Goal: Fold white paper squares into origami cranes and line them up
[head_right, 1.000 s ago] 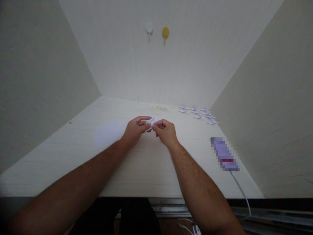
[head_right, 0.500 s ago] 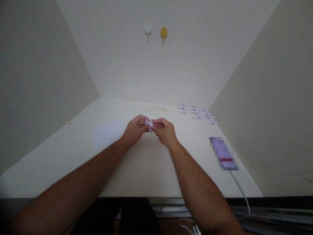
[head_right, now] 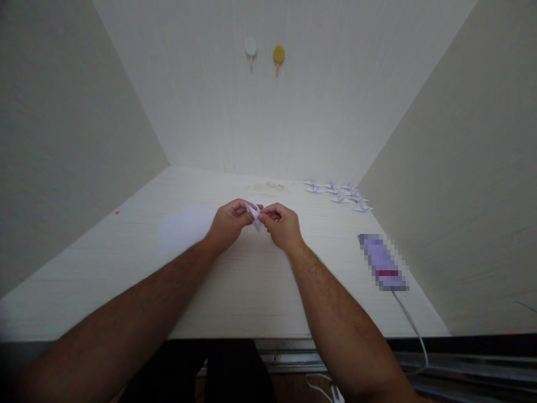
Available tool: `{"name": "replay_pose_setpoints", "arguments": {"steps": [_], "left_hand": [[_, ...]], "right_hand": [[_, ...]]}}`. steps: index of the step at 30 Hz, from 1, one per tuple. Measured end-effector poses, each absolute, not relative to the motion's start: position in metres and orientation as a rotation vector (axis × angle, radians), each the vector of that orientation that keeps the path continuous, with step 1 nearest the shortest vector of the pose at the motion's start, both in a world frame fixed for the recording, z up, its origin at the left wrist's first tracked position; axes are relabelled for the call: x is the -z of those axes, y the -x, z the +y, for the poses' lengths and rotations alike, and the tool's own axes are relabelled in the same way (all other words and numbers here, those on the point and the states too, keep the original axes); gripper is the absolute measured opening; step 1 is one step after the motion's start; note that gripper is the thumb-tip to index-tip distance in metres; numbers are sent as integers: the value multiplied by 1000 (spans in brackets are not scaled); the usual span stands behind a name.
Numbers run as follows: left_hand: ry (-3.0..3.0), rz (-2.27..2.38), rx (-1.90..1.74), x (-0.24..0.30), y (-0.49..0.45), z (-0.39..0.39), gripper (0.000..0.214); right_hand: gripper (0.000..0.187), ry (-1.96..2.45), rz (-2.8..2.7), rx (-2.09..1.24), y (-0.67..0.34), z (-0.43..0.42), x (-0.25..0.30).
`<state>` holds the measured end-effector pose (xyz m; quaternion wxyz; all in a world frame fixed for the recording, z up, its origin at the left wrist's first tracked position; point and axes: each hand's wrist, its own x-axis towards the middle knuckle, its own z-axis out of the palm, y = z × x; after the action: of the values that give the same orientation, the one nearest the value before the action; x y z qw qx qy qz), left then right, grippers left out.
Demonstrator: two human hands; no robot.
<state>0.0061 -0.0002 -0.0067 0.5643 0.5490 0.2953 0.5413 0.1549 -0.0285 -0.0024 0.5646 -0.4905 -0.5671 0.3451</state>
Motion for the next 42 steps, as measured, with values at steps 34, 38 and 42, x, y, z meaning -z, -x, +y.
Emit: {"name": "replay_pose_setpoints", "arguments": {"steps": [34,38,42], "left_hand": [[-1183,667,-1161,8,-1,1,30],[-1239,732,-1173,6,-2,-1,30],[-1276,744,-1168,5,-3,-3,30]], "right_hand": [[21,1221,-1348,-765,-153,-31,0],[24,1237,-1347,-793,-153,-32,-2],[21,1267,-1366,-741,-154,-33,-2]]}}
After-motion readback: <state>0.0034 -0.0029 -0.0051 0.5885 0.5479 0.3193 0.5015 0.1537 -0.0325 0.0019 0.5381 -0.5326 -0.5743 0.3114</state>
